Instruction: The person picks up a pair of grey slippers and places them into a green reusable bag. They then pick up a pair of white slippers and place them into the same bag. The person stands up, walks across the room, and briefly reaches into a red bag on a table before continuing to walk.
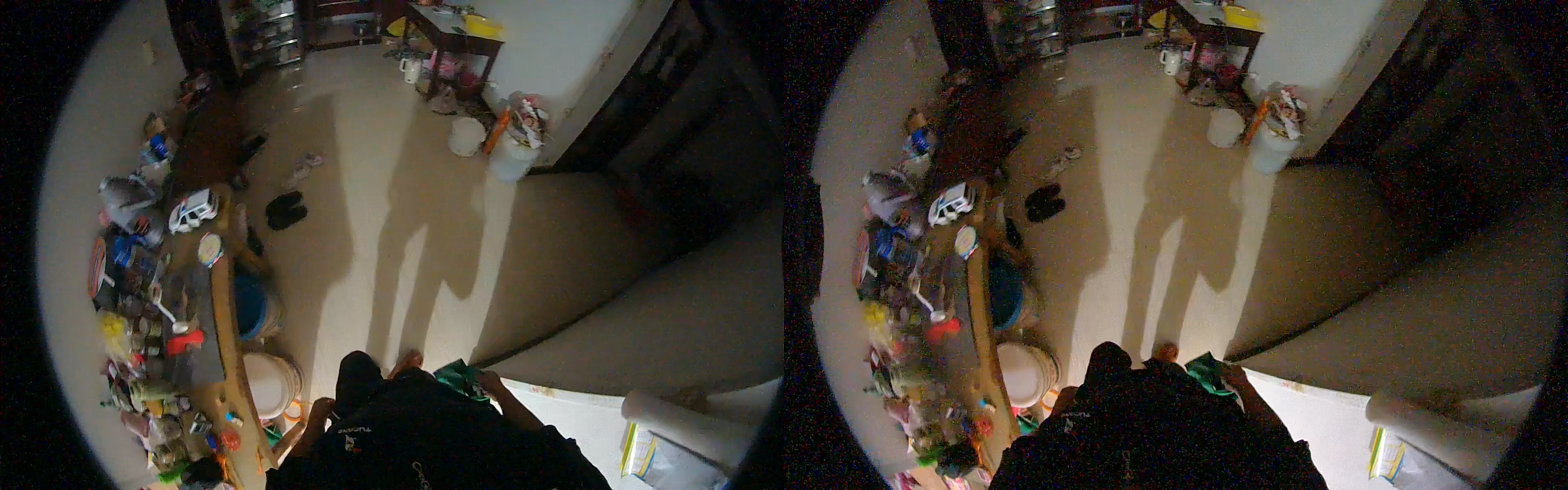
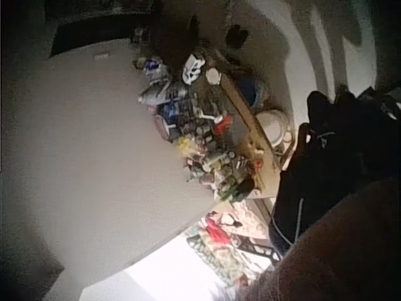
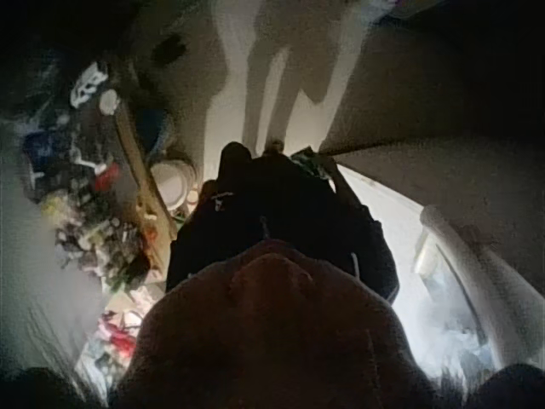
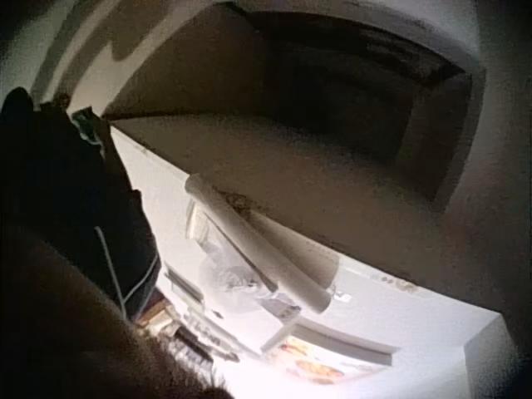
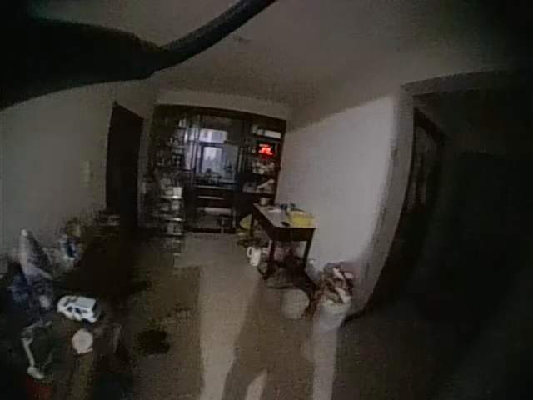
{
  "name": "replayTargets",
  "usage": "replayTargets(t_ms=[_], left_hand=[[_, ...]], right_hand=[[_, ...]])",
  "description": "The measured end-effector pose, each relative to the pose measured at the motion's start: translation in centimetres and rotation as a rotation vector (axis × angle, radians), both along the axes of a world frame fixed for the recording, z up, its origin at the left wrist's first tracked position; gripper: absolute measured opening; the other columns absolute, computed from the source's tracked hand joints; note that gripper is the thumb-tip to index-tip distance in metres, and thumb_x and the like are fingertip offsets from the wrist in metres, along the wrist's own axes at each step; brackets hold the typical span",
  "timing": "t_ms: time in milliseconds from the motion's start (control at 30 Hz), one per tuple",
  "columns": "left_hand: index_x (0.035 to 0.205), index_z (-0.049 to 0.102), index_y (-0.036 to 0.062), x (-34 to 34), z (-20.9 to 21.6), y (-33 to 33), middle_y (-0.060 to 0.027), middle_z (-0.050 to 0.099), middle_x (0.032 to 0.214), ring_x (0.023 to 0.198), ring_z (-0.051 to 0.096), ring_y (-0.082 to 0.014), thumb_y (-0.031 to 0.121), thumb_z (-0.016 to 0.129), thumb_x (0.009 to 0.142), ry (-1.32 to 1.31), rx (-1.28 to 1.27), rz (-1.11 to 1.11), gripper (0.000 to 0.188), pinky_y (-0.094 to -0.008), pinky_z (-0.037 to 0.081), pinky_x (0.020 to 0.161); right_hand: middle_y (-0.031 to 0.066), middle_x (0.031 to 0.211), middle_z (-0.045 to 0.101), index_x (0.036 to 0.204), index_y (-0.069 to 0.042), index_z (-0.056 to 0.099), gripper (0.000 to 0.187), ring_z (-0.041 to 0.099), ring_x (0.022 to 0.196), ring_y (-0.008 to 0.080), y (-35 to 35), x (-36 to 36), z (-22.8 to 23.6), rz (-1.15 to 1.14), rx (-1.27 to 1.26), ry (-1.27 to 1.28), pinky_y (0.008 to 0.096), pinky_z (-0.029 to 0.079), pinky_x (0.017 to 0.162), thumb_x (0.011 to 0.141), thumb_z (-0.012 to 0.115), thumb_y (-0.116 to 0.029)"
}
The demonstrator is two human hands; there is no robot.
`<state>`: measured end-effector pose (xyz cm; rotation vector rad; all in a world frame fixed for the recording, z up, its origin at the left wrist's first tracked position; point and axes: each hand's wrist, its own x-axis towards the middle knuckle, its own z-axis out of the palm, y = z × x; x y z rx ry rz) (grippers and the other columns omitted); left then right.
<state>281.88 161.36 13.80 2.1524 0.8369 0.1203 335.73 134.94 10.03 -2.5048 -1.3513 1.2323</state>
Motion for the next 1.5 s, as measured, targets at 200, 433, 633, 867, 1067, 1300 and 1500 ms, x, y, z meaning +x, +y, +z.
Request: replayTargets(t_ms=[200,433,633,867,1067,1300,1500], left_hand=[[0.077,0.066,0.0028,11.7,0.5,12.5,-0.0087,0.064,0.067,0.058,0.060,-0.0209,0.033,0.057,0.079,0.120,-0.514,0.237,0.031,-0.0333,0.048,0.056],[0.062,0.061,0.0057,16.4,-15.1,27.7,-0.0105,0.058,0.059,0.052,0.056,-0.0233,0.024,0.054,0.077,0.353,-0.391,-0.221,0.025,-0.0380,0.045,0.052],[0.085,0.061,0.0022,28.7,-16.1,43.6,-0.0114,0.062,0.069,0.057,0.060,-0.0213,0.015,0.054,0.083,0.414,-1.357,0.296,0.015,-0.0340,0.049,0.049],[0.080,0.058,-0.0009,39.6,-9.8,54.5,-0.0139,0.059,0.064,0.053,0.059,-0.0220,0.011,0.057,0.082,0.224,-1.109,0.278,0.012,-0.0343,0.048,0.045],[0.077,0.055,0.0014,49.3,-17.0,56.8,-0.0184,0.058,0.072,0.066,0.059,-0.0284,0.012,0.059,0.080,0.319,-1.305,0.209,0.011,-0.0428,0.046,0.047],[0.077,0.057,0.0026,62.4,-17.1,48.1,-0.0111,0.061,0.075,0.069,0.061,-0.0280,0.013,0.062,0.077,0.329,-1.142,-0.090,0.012,-0.0402,0.048,0.055],[0.087,0.064,0.0032,82.5,-1.8,43.2,-0.0149,0.064,0.085,0.080,0.063,-0.0301,0.023,0.062,0.078,0.296,0.108,-0.990,0.022,-0.0407,0.051,0.068]], right_hand=[[0.0200,0.109,0.060,0.113,-0.004,0.058,0.075,0.057,0.101,0.0344,7.9,-0.6,12.3,-0.213,0.041,-0.085,0.0398,0.046,0.084,0.064,0.067,-0.059],[0.0177,0.088,0.066,0.096,-0.004,0.064,0.066,0.063,0.084,0.0316,13.2,4.7,11.5,-0.568,-0.224,-0.012,0.0417,0.049,0.074,0.069,0.060,-0.063],[0.0170,0.075,0.063,0.090,-0.011,0.067,0.060,0.061,0.061,0.0312,11.7,3.4,2.3,-0.535,-0.070,-0.239,0.0423,0.049,0.056,0.078,0.046,-0.067],[0.0154,0.074,0.062,0.092,-0.010,0.065,0.056,0.059,0.061,0.0295,15.3,2.5,4.7,-0.967,-0.167,0.099,0.0414,0.048,0.057,0.080,0.046,-0.062],[0.0141,0.073,0.061,0.093,-0.008,0.063,0.053,0.058,0.061,0.0280,17.0,11.3,3.8,-1.113,-0.154,0.151,0.0407,0.047,0.058,0.083,0.047,-0.058],[0.0126,0.071,0.059,0.095,-0.007,0.061,0.049,0.056,0.061,0.0263,14.2,26.0,3.2,-1.176,-0.138,0.151,0.0398,0.046,0.059,0.085,0.047,-0.053],[0.0113,0.070,0.058,0.097,-0.005,0.060,0.046,0.054,0.061,0.0248,14.9,37.7,1.7,-1.371,-0.034,0.157,0.0390,0.045,0.060,0.088,0.048,-0.049]])
